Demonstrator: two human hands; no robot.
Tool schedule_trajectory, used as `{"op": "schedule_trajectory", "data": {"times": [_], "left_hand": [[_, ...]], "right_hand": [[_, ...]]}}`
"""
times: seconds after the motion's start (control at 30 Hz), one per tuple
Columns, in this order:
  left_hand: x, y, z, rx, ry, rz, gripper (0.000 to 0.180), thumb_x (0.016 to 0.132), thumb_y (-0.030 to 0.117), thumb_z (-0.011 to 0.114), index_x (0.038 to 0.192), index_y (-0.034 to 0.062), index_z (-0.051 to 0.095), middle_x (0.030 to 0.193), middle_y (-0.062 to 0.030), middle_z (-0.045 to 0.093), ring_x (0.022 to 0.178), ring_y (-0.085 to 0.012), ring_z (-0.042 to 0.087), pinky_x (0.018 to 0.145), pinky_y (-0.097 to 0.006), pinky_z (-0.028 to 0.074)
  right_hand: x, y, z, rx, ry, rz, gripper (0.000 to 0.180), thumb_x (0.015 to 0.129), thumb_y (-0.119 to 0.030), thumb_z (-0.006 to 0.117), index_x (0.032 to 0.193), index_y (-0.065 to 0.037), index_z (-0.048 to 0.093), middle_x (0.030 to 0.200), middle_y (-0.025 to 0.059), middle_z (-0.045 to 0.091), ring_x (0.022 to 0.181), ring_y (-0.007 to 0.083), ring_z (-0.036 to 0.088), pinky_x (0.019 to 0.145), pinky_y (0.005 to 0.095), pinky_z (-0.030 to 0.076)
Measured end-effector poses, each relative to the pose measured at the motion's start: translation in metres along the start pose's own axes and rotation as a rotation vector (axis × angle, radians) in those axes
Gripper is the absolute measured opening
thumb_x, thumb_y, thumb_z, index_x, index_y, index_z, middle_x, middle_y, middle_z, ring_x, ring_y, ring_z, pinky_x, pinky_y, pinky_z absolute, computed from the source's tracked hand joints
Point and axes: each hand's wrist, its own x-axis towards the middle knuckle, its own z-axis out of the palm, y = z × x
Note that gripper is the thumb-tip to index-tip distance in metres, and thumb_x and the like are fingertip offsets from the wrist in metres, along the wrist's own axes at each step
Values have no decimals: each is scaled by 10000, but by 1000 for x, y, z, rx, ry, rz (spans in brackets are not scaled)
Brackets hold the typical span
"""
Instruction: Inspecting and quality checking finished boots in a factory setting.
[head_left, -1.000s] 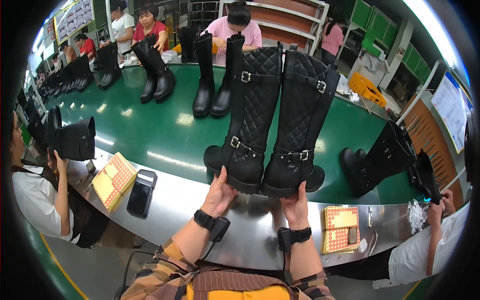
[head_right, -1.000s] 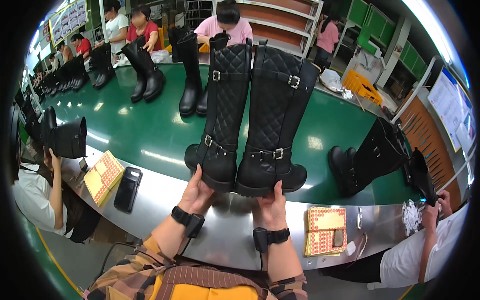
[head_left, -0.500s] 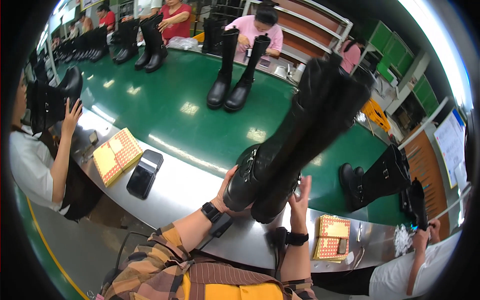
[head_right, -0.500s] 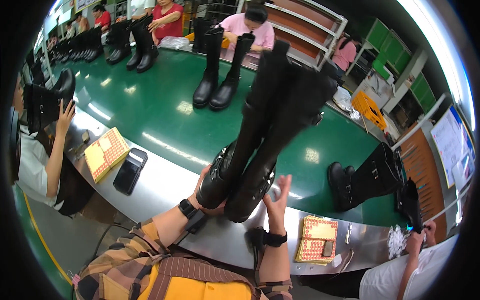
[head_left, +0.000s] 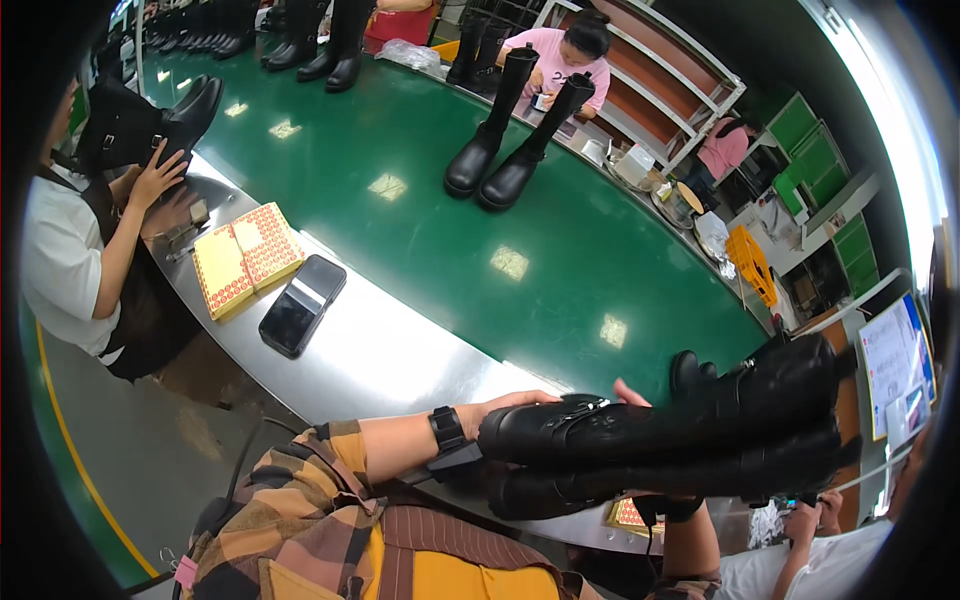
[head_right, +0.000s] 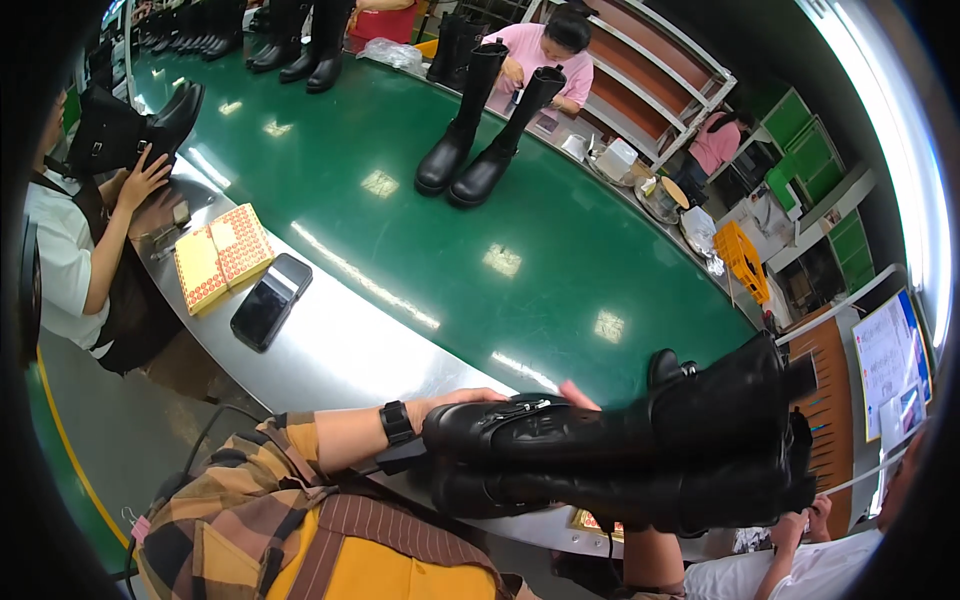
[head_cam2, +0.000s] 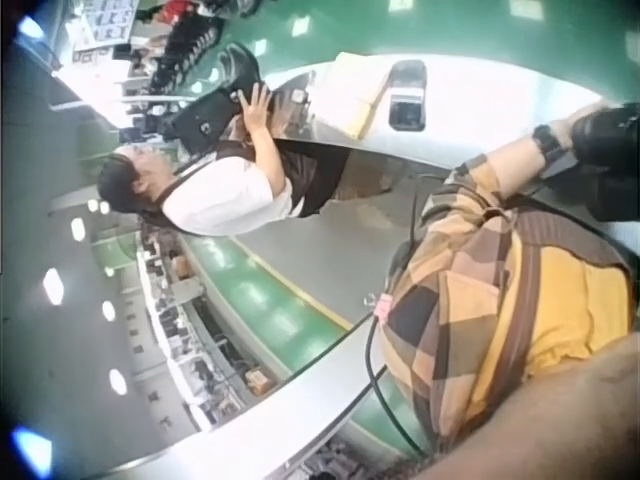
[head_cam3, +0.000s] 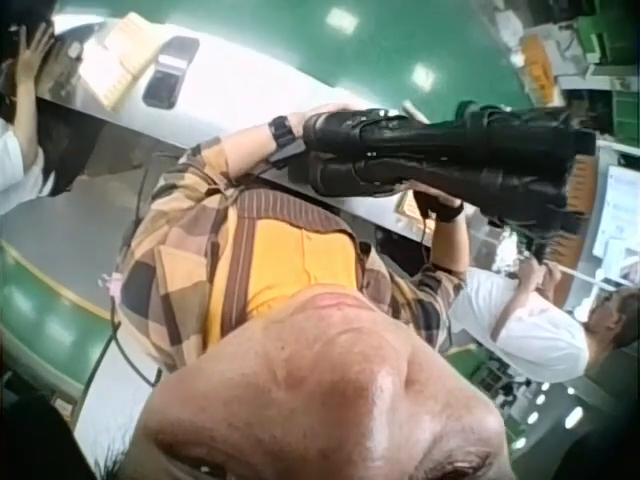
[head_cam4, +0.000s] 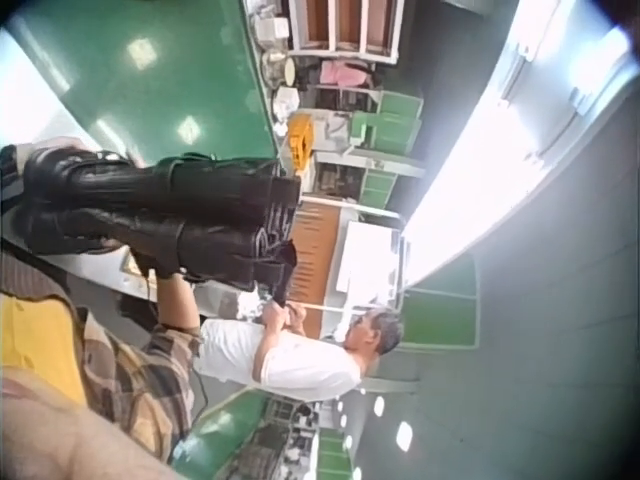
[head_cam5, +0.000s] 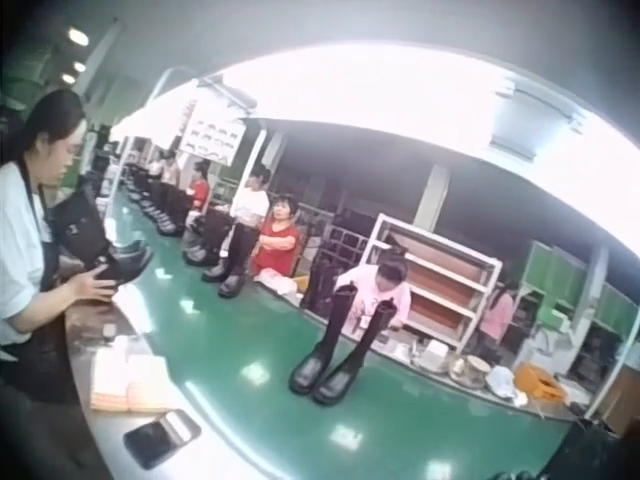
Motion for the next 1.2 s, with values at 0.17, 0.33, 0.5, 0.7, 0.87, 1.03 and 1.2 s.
{"op": "schedule_trajectory", "data": {"times": [0.17, 0.33, 0.5, 0.7, 0.87, 1.03, 1.2], "left_hand": [[4, 5, -6, -111, -116, 31, 336, 995, 240, 438, 1189, 13, 592, 1132, -108, 664, 960, -202, 671, 893, -356, 540], [-8, 29, -9, 155, 715, 607, 355, 937, 308, 467, 1167, 54, 559, 982, -96, 625, 849, -187, 597, 780, -330, 479], [-7, 21, -6, 260, 755, 587, 338, 919, 318, 474, 1114, 63, 580, 920, -63, 595, 823, -157, 562, 771, -288, 446], [-2, 15, 0, 238, 770, 519, 285, 949, 278, 479, 1111, 72, 590, 894, -59, 595, 821, -155, 566, 760, -276, 446], [-1, 15, 0, 255, 781, 485, 241, 946, 251, 504, 1086, 71, 584, 872, -53, 583, 794, -149, 570, 738, -270, 446], [0, 11, 1, 326, 791, 456, 227, 951, 241, 478, 1070, 75, 579, 861, -49, 578, 791, -143, 567, 729, -262, 443], [0, 12, 0, 388, 785, 457, 227, 939, 242, 488, 1058, 76, 587, 834, -35, 588, 771, -132, 569, 715, -258, 448]], "right_hand": [[3, -28, 22, -92, 338, 152, 606, 667, 80, 667, 1255, 20, 537, 1204, 104, 594, 1126, 230, 563, 976, 365, 450], [87, -4, -28, 129, 671, -80, 337, 853, -48, 683, 1174, 4, 598, 1106, 35, 627, 1009, 142, 585, 913, 293, 458], [235, 33, -135, -218, 1026, -26, 547, 759, -148, 779, 1203, 81, 556, 1167, 137, 630, 1042, 217, 596, 934, 324, 442], [348, 105, -192, -881, 1226, 207, 830, 745, -667, 627, 1355, -114, 519, 1484, 294, 275, 1321, 500, 318, 1051, 544, 345], [364, 186, -145, -1008, 951, 610, 696, 855, -705, 432, 1444, -336, 394, 1559, 259, 14, 1382, 514, 182, 1008, 684, 295], [347, 160, -141, -1016, 765, 692, 697, 882, -676, 401, 1473, -314, 330, 1554, 245, 119, 1388, 461, 225, 1023, 681, 290], [287, 130, -96, -1183, 406, 591, 595, 885, -605, 479, 1319, -206, 554, 1441, 165, 402, 1350, 344, 351, 996, 630, 349]]}}
